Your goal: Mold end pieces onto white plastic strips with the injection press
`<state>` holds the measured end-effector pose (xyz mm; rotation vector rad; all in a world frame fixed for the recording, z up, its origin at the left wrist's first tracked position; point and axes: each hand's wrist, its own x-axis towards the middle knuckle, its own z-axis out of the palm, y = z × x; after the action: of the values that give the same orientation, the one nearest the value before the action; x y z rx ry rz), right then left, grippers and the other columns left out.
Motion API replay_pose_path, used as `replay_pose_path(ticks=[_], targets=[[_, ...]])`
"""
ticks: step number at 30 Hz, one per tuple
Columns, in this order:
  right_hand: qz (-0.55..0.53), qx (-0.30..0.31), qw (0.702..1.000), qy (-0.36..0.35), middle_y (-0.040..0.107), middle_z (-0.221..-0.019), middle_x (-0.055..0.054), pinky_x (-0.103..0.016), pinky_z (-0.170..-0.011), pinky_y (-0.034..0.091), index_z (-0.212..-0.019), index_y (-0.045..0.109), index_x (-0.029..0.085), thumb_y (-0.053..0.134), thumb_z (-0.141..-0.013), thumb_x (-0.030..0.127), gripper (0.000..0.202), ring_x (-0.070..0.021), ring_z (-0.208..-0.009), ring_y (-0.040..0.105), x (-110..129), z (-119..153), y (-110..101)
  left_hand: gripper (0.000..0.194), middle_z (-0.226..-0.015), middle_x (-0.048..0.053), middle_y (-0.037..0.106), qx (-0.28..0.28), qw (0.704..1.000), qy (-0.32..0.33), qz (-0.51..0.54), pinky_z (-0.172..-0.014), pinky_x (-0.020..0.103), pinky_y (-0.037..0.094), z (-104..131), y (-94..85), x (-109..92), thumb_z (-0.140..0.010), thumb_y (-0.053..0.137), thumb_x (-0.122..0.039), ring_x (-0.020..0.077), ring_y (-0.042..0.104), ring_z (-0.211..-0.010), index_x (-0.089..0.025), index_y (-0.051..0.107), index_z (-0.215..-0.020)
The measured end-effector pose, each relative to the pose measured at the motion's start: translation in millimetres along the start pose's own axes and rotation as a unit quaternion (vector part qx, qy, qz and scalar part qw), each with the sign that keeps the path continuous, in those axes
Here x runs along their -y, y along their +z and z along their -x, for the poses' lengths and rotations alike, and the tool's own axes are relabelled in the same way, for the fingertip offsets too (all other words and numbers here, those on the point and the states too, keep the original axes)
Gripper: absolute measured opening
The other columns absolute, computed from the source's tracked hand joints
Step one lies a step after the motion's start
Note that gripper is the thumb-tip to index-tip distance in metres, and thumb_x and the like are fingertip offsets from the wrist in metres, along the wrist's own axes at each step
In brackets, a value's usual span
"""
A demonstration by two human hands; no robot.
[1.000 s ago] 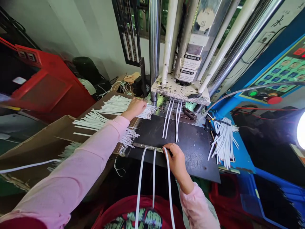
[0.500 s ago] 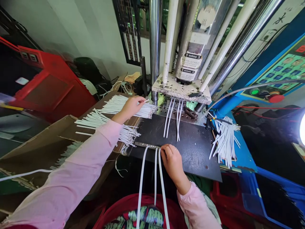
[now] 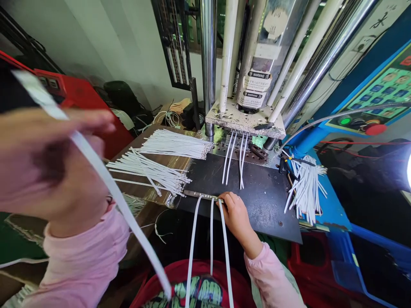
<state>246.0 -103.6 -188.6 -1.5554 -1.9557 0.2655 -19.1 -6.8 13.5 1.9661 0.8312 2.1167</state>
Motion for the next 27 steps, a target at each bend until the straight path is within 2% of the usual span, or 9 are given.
replay_pose_path(ticks=[3, 6, 9, 11, 13, 17, 21, 24, 27], targets=[[0.020, 0.019, 1.000, -0.008, 0.066, -0.108, -0.009, -0.042, -0.089, 0.052, -0.119, 0.061, 0.023, 0.055, -0.099, 0.025, 0.021, -0.0254, -0.100, 0.062, -1.9, -3.2, -4.8, 0.017, -0.103, -0.004, 0.073, 0.115, 0.993, 0.008, -0.038, -0.079, 0.033, 0.064, 47.1, 4.1, 18.4, -0.083, 0.071, -0.021, 0.0144, 0.070, -0.086, -0.035, 0.077, -0.091], [0.013, 0.033, 0.999, -0.011, 0.065, -0.103, -0.008, -0.041, -0.088, 0.052, -0.114, 0.063, 0.024, 0.052, -0.099, 0.023, 0.018, -0.0243, -0.096, 0.062, -6.0, -5.3, -8.6, 0.014, -0.095, 0.001, 0.077, 0.265, 0.949, -0.170, 0.014, -0.083, 0.033, 0.063, 107.0, 17.3, 44.6, -0.090, 0.064, -0.025, 0.0167, 0.072, -0.088, -0.026, 0.078, -0.093], [0.000, 0.035, 0.999, -0.010, 0.065, -0.104, -0.008, -0.041, -0.088, 0.051, -0.114, 0.063, 0.023, 0.053, -0.099, 0.023, 0.018, -0.0243, -0.096, 0.061, -9.6, -5.3, -10.7, 0.017, -0.088, 0.003, 0.079, 0.307, 0.893, -0.327, 0.033, -0.081, 0.032, 0.063, 152.6, 25.4, 62.5, -0.090, 0.063, -0.031, 0.0187, 0.074, -0.082, -0.023, 0.078, -0.092], [-0.005, 0.030, 0.999, -0.010, 0.065, -0.104, -0.008, -0.041, -0.088, 0.051, -0.115, 0.063, 0.023, 0.053, -0.100, 0.023, 0.018, -0.0244, -0.096, 0.060, -11.0, -4.5, -10.9, 0.016, -0.087, 0.002, 0.080, 0.314, 0.873, -0.371, 0.041, -0.081, 0.032, 0.063, 166.6, 27.6, 66.6, -0.089, 0.064, -0.032, 0.0193, 0.075, -0.082, -0.023, 0.078, -0.089], [-0.006, 0.027, 1.000, -0.008, 0.065, -0.105, -0.008, -0.042, -0.088, 0.050, -0.115, 0.063, 0.023, 0.053, -0.100, 0.023, 0.018, -0.0244, -0.096, 0.060, -11.6, -3.5, -10.2, 0.014, -0.086, 0.001, 0.079, 0.318, 0.869, -0.376, 0.043, -0.082, 0.031, 0.062, 168.9, 29.4, 66.1, -0.088, 0.065, -0.030, 0.0190, 0.075, -0.083, -0.023, 0.077, -0.086], [-0.011, 0.028, 1.000, -0.003, 0.064, -0.106, -0.008, -0.042, -0.088, 0.050, -0.116, 0.063, 0.023, 0.054, -0.100, 0.024, 0.019, -0.0242, -0.096, 0.060, -12.6, -1.9, -8.2, 0.016, -0.088, 0.001, 0.079, 0.326, 0.883, -0.338, 0.019, -0.084, 0.027, 0.059, 162.6, 33.0, 61.7, -0.090, 0.061, -0.022, 0.0164, 0.074, -0.086, -0.023, 0.075, -0.085], [-0.012, 0.024, 1.000, -0.003, 0.065, -0.106, -0.008, -0.042, -0.088, 0.050, -0.118, 0.064, 0.025, 0.053, -0.100, 0.026, 0.021, -0.0244, -0.097, 0.060, -13.6, -1.2, -7.3, 0.016, -0.092, 0.003, 0.077, 0.338, 0.906, -0.254, -0.023, -0.086, 0.029, 0.057, 164.7, 33.2, 63.0, -0.094, 0.057, -0.021, 0.0165, 0.072, -0.088, -0.022, 0.072, -0.092], [-0.012, 0.024, 1.000, -0.004, 0.065, -0.106, -0.008, -0.042, -0.089, 0.051, -0.118, 0.063, 0.025, 0.053, -0.100, 0.026, 0.021, -0.0243, -0.097, 0.060, -13.6, -1.2, -7.8, 0.023, -0.100, 0.006, 0.074, 0.380, 0.914, -0.120, -0.075, -0.093, 0.035, 0.054, 161.9, 27.9, 67.1, -0.097, 0.046, -0.014, 0.0186, 0.068, -0.096, -0.021, 0.068, -0.101], [-0.015, 0.026, 1.000, -0.005, 0.065, -0.106, -0.008, -0.041, -0.089, 0.050, -0.117, 0.063, 0.024, 0.054, -0.099, 0.025, 0.020, -0.0242, -0.097, 0.060, -13.8, -1.5, -8.3, 0.033, -0.107, 0.010, 0.070, 0.431, 0.891, 0.024, -0.142, -0.094, 0.038, 0.052, 146.3, 19.1, 71.9, -0.096, 0.039, -0.006, 0.0210, 0.063, -0.101, -0.018, 0.066, -0.108]])
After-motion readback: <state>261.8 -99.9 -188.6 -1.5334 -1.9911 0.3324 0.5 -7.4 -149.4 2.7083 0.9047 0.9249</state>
